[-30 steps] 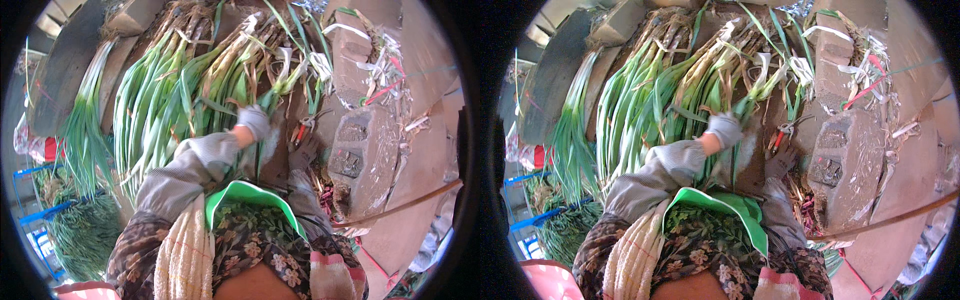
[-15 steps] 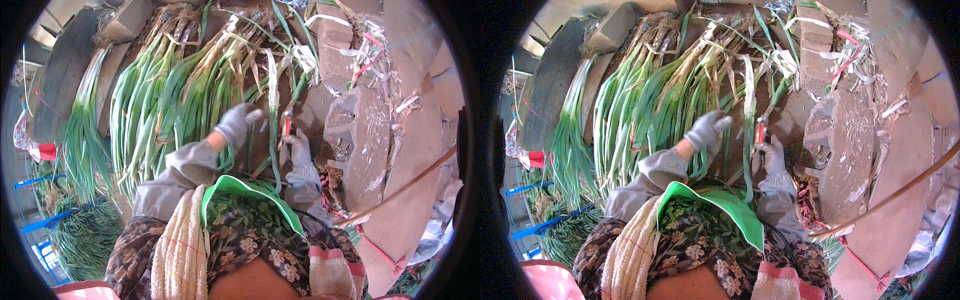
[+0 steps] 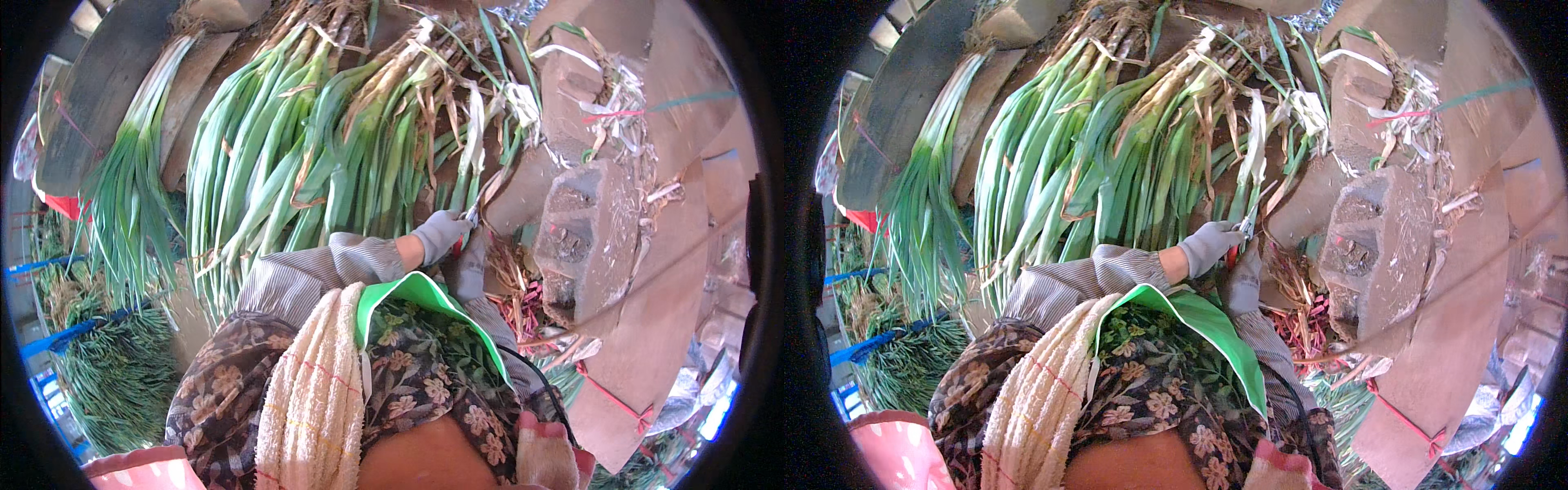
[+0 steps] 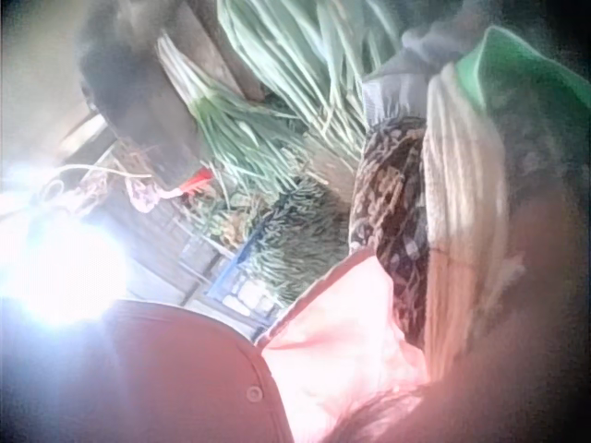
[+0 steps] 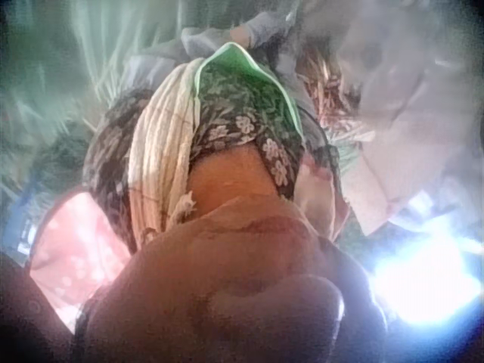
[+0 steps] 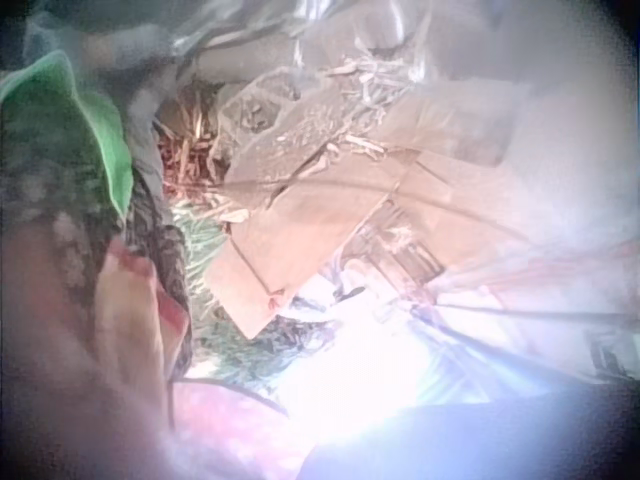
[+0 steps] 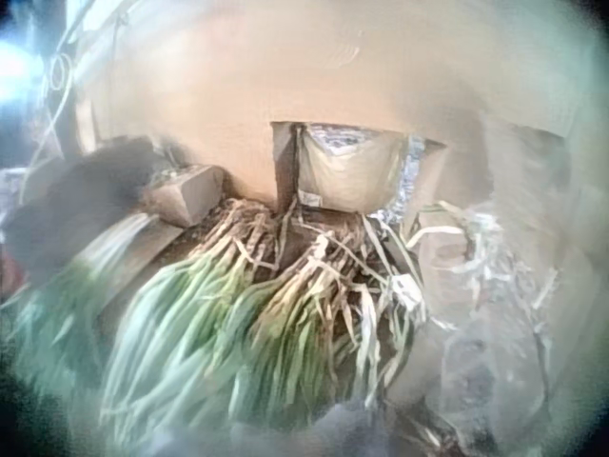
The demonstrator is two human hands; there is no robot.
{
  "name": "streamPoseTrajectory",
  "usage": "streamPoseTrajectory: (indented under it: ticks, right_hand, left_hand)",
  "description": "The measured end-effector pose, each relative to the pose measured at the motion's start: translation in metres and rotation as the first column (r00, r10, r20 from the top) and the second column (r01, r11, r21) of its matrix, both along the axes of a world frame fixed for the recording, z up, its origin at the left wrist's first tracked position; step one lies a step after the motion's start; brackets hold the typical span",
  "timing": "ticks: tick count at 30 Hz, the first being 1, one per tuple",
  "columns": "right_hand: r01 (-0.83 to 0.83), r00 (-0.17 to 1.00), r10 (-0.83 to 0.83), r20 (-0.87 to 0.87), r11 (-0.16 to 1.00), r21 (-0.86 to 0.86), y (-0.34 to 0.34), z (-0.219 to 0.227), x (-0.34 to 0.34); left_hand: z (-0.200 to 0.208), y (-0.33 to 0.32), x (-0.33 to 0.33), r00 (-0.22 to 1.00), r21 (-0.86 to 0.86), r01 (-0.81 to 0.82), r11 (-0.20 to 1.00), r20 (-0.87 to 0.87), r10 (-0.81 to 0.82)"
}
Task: The person trims the root ends and outer leaves of green onions using a knife. They repeatedly pick up bunches of green onions, cut the roots, and peel away the outer layers before placing the trimmed vegetables back on the pile.
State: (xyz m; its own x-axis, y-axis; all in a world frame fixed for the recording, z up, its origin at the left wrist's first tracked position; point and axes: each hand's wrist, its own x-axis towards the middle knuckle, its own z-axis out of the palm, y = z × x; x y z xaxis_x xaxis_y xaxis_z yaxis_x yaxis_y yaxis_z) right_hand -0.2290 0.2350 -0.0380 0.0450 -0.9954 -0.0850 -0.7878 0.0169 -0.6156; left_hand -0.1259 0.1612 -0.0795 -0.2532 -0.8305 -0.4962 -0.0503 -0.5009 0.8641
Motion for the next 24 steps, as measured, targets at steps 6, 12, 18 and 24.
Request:
streamPoseTrajectory:
  ticks: [6, 12, 18, 24]
  right_hand:
    - [-0.100, 0.950, 0.172, -0.259, 0.958, 0.270, 0.060, -0.085, -0.023]
    - [-0.128, 0.947, 0.179, -0.268, 0.972, 0.197, 0.066, -0.080, -0.078]
    - [0.045, 0.997, -0.043, -0.057, 0.998, 0.036, -0.016, 0.011, -0.073]
    - [-0.150, 0.988, 0.145, -0.057, 0.984, -0.098, -0.024, 0.028, 0.014]
  left_hand:
    - [0.063, -0.052, 0.119, 0.763, -0.796, 0.003, 0.605, 0.392, 0.513]
    - [0.109, -0.011, 0.171, 0.779, -0.797, 0.038, 0.603, 0.401, 0.482]
    - [0.095, 0.016, 0.107, 0.997, -0.128, 0.079, 0.989, -0.005, -0.080]
    - [0.031, -0.022, 0.054, 0.999, -0.060, 0.014, 0.998, -0.044, -0.017]
